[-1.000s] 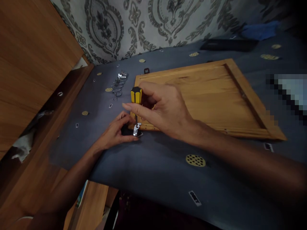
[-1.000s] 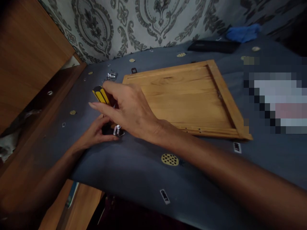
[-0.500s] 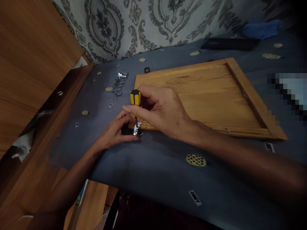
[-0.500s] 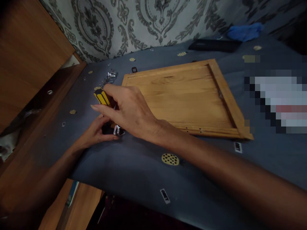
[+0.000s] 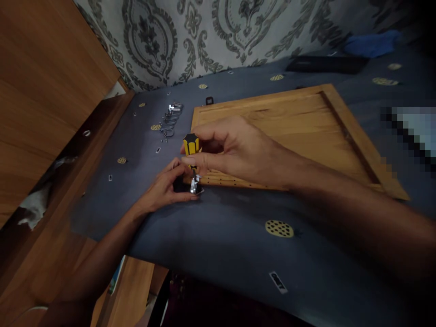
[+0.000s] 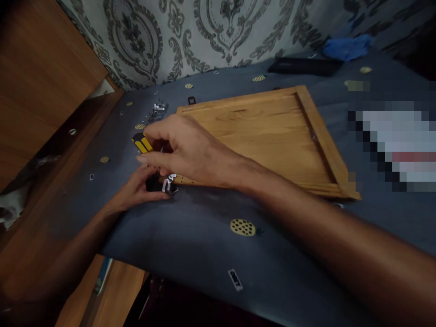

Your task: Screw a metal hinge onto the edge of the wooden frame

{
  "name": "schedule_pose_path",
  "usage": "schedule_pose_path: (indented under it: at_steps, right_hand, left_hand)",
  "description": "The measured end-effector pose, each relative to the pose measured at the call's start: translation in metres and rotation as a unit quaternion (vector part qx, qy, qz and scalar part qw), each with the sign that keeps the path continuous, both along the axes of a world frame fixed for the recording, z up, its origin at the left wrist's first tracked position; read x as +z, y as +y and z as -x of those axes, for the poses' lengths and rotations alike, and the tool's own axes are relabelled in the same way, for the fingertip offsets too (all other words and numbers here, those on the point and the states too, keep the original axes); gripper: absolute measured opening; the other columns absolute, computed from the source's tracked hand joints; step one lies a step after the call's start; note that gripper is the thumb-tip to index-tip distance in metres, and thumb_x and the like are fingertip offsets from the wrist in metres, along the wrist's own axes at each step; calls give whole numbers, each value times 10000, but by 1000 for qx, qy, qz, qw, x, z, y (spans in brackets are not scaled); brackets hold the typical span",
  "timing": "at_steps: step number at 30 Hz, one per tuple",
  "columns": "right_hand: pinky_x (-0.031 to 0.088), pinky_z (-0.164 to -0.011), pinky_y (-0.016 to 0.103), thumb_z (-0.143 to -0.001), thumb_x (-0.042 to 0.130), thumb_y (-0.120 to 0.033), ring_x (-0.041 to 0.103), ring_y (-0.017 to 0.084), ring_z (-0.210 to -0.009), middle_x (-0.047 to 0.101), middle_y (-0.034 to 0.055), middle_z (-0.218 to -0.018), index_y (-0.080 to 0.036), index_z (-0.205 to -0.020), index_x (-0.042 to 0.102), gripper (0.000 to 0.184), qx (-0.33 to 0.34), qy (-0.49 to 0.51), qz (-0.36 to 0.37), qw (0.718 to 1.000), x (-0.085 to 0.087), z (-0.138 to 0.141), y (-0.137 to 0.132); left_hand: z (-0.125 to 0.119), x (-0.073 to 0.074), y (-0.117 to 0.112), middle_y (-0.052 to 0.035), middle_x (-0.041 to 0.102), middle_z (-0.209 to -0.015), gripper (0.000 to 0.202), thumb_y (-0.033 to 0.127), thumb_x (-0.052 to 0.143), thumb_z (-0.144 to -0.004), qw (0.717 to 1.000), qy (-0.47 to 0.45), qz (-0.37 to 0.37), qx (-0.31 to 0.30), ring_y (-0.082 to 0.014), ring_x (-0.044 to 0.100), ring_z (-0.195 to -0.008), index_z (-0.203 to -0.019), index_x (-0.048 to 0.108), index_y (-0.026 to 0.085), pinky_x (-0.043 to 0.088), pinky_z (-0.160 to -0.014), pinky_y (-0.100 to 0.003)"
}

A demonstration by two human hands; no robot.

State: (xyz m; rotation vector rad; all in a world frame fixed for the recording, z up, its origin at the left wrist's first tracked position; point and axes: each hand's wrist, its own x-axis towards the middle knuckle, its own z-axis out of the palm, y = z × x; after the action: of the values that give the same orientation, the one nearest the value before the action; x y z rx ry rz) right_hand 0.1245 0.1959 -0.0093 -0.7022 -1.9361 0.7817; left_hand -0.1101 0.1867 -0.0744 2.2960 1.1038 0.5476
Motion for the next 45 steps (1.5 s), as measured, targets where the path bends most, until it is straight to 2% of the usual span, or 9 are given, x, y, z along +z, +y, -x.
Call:
schedule_pose_path:
  at_steps: [3, 7, 11, 17, 24, 26, 31, 39, 45]
  right_hand:
    - [392, -551, 265, -933, 737, -321, 522, 117, -616, 496, -59, -592, -225, -641, 446, 423, 13, -20, -1, 1000, -3, 6, -5]
    - [370, -578, 293, -908, 777, -310, 505, 136, -630, 478, -59, -587, -233, -671, 452, 409, -47, -11, -10, 999, -6, 14, -10]
    - [379, -598, 306, -946, 734, -377, 495, 139, -620, 504, -49, -609, -236, -679, 466, 404, -64, -6, -7, 998, -11, 15, -13]
    - [420, -651, 304, -993, 650, -469, 514, 140, -662, 522, -32, -671, -239, -672, 391, 472, -106, 22, -52, 993, -19, 16, -17]
    - [414, -616, 297, -983, 649, -530, 513, 145, -652, 518, -30, -654, -242, -682, 428, 471, -105, 24, -49, 993, -22, 18, -18]
    - [416, -613, 296, -975, 663, -523, 505, 143, -648, 517, -31, -657, -242, -688, 439, 460, -112, 31, -46, 992, -22, 18, -18]
    - [416, -609, 285, -943, 723, -474, 480, 127, -624, 502, -43, -653, -235, -689, 442, 448, -104, 45, -35, 993, -20, 22, -17]
    - [419, -632, 289, -880, 809, -401, 470, 128, -632, 466, -53, -645, -233, -671, 400, 489, -114, 67, 12, 991, -18, 31, -15]
    - [401, -584, 270, -863, 832, -365, 433, 113, -595, 418, -67, -620, -232, -662, 388, 505, -120, 101, 18, 987, -22, 37, -16]
  left_hand:
    - [2, -5, 2, -68, 624, -1106, 505, 606, 801, -811, 1000, -18, 2, -6, -260, 581, -1059, -1099, 677, 211, 507, -936, -394]
    - [5, -10, 3, -86, 650, -1167, 539, 601, 839, -771, 1000, -18, 9, 4, -300, 593, -1146, -1125, 690, 223, 510, -1007, -452]
    - [5, -7, 3, -88, 652, -1176, 539, 632, 835, -764, 1000, -16, -1, 4, -303, 618, -1126, -1108, 704, 238, 527, -1002, -472]
    - [3, -2, 2, -91, 630, -1316, 626, 628, 805, -806, 999, -26, 4, -21, -322, 579, -1266, -1291, 656, 261, 510, -1071, -478]
    - [3, -6, 1, -96, 642, -1218, 608, 649, 805, -791, 1000, -21, 5, -6, -306, 610, -1163, -1219, 675, 237, 542, -1004, -455]
    - [2, -6, 1, -98, 640, -1223, 636, 655, 795, -800, 1000, -28, 2, -12, -308, 606, -1172, -1257, 663, 234, 543, -995, -449]
    - [4, -8, 1, -109, 653, -1178, 583, 666, 791, -797, 1000, -24, 12, -2, -323, 605, -1161, -1158, 701, 218, 522, -1023, -490]
    - [7, -12, 2, -121, 650, -1328, 729, 640, 840, -757, 999, -29, 38, 12, -358, 574, -1271, -1343, 650, 250, 484, -1098, -554]
    - [5, -9, 1, -128, 663, -1274, 650, 646, 832, -762, 999, -25, 28, 11, -369, 597, -1225, -1228, 694, 214, 498, -1063, -562]
